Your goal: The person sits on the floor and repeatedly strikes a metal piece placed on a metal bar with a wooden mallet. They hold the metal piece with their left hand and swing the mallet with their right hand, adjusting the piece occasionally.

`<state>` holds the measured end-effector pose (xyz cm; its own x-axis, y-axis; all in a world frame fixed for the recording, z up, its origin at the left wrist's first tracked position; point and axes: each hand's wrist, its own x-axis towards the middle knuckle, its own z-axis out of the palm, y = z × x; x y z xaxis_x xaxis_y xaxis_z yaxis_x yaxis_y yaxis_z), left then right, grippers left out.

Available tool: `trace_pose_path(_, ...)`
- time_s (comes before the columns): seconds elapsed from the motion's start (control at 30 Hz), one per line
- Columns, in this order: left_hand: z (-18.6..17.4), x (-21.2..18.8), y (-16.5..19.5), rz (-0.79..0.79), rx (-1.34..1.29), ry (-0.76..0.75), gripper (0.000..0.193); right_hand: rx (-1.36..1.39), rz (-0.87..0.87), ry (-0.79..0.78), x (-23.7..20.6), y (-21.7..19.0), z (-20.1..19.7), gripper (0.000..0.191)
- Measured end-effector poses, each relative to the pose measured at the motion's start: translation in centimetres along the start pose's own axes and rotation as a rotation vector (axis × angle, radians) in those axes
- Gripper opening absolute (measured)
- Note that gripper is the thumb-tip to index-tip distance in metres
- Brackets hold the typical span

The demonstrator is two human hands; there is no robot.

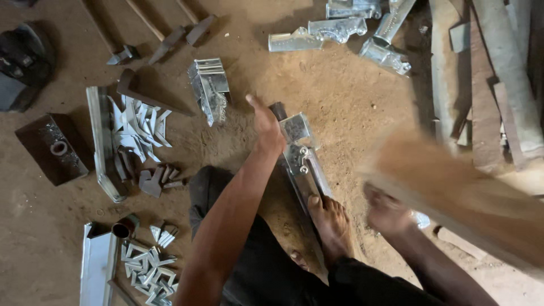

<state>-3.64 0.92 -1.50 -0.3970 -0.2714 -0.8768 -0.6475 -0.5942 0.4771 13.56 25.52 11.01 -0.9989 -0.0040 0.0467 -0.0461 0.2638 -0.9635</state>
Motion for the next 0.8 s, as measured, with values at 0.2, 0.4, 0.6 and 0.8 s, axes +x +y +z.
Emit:
trace_pose_path(0.2,0.7,0.1,1.6,-0.130,0.121,0.142,0.108,-0.233,0.524,-0.155,1.3,6.2,2.7,0.029)
trace_pose_path(0.4,0.2,-1.0,2.8,-0.191,-0.098,-0.199,0.120,0.693,1.071,0.241,1.5,8.1,2.8,0.024)
trace_pose_path(0.6,-0.6,-1.1,4.4,-0.320,-0.099,-0.499,0.128,0.542,-0.038,0.158,1.9,9.2,3.7,0.021)
trace_pose_path(0.8,-1.5,1.5,3.0,-0.369,-0.112,-0.790,0.131,0.190,0.266,-0.042,2.4,10.3,5.2,0.025)
